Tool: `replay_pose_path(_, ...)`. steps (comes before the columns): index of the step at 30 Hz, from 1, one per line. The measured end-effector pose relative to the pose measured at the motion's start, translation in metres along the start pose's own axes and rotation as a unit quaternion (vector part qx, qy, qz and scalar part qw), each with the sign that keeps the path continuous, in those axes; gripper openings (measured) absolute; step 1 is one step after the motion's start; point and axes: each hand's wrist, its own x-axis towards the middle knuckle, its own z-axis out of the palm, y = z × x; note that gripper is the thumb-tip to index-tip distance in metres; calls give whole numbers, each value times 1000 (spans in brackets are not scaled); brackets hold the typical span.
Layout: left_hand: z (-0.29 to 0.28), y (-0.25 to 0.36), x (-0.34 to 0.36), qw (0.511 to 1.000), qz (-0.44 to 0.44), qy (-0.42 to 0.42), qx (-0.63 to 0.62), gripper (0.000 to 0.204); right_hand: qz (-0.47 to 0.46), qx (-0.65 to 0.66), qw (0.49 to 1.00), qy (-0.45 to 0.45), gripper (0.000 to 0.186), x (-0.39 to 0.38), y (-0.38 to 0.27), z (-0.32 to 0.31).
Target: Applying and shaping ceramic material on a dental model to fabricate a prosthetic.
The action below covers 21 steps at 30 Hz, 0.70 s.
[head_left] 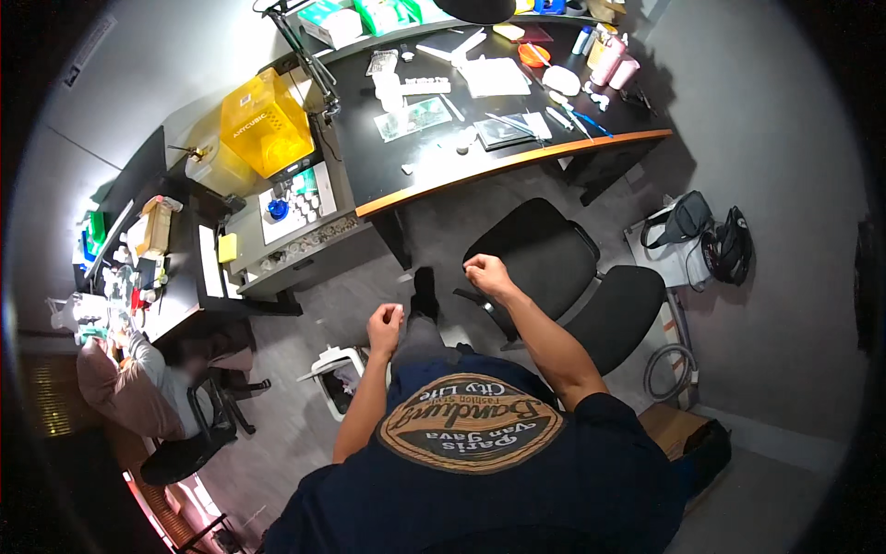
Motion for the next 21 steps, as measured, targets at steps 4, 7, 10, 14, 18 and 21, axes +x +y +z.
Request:
replay_pose_path(4,32,93,80,980,158,-7,119,12,-51,-97,994,11,16,55,-65,-4)
replay_pose_path(7,42,134,154,963,219,-12,154,17,-100,-177,978,45,18,98,-106,-6)
replay_pose_path(10,52,162,230,930,290,-21,226,37,-123,-226,965,49,19,143,-137,-6)
replay_pose_path(14,71,167,308,913,301,-148,233,47,-202,-300,929,76,23,224,-134,-2)
replay_pose_path(18,82,143,339,903,338,-129,232,25,-195,-339,908,151,24,249,-178,23)
replay_pose_path(21,90,148,342,931,285,-123,190,25,-205,-359,885,216,18,272,-179,27)
